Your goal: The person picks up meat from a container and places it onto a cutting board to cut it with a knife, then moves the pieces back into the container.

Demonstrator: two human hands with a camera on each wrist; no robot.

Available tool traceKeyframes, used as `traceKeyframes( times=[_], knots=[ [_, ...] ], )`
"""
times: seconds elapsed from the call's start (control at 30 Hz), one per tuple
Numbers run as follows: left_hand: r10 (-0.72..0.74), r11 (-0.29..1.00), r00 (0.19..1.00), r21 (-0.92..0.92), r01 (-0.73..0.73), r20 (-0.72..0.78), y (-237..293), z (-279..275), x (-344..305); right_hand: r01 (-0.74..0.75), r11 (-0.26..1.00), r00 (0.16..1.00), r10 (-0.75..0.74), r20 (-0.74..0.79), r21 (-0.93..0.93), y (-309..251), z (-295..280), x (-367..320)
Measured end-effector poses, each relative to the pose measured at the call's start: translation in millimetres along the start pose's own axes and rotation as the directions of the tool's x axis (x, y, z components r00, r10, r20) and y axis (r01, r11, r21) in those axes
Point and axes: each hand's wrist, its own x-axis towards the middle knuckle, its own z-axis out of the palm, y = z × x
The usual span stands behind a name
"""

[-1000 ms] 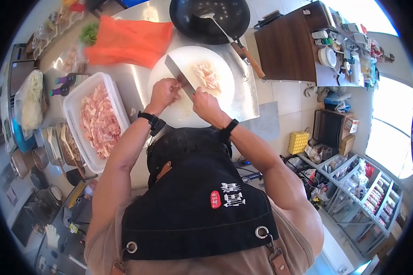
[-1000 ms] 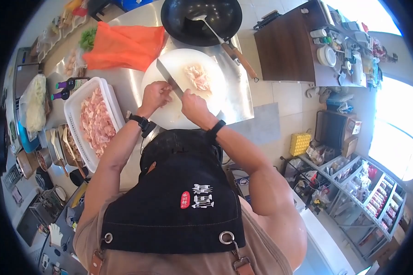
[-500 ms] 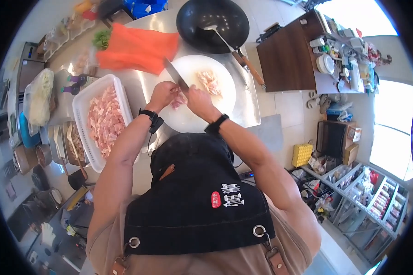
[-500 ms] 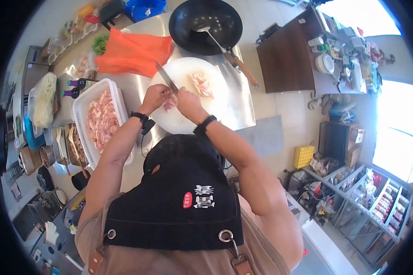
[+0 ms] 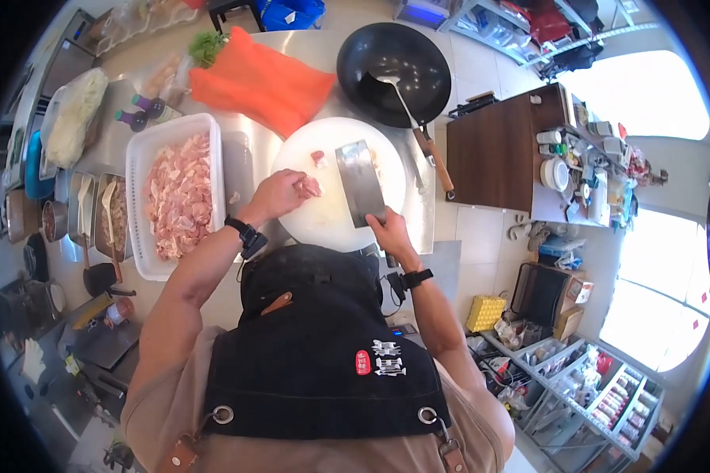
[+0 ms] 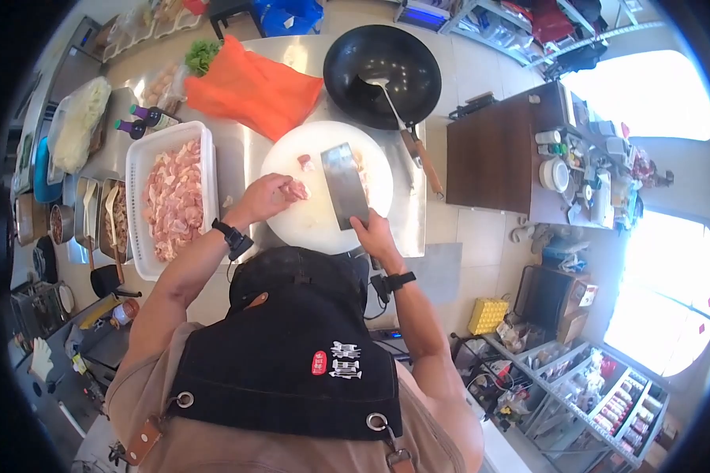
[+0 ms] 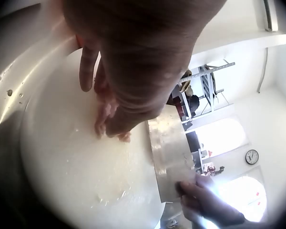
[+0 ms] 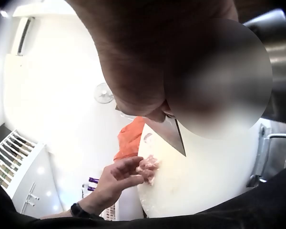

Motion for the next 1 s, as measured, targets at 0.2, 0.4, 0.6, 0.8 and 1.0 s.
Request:
traceKeyframes(
  times=[0.2,0.4,0.6,0.8,1.0],
  knots=[
    [-0.13,0.991,0.991,-0.018,0.13,0.016,-1,31,-2,0.077,0.983,0.997,-0.079,0.004,0.169,30,25,16],
    [-0.217,0.973,0.954,-0.129,0.193,-0.208,-2,46,36,-0.094,0.962,0.99,0.062,0.128,0.258,-11,25,27],
    [-0.292,0.873,0.944,-0.445,0.199,-0.151,-23,74,62,-0.069,0.966,0.985,0.026,0.17,0.249,-14,36,35],
    [-0.339,0.8,0.902,-0.586,0.127,-0.267,12,14,36,-0.097,0.962,0.973,0.038,0.227,0.255,-66,24,23],
    [-0.408,0.713,0.786,-0.7,-0.042,-0.463,-10,-63,-23,0.08,0.983,0.938,-0.13,0.322,0.165,-173,29,31]
  ],
)
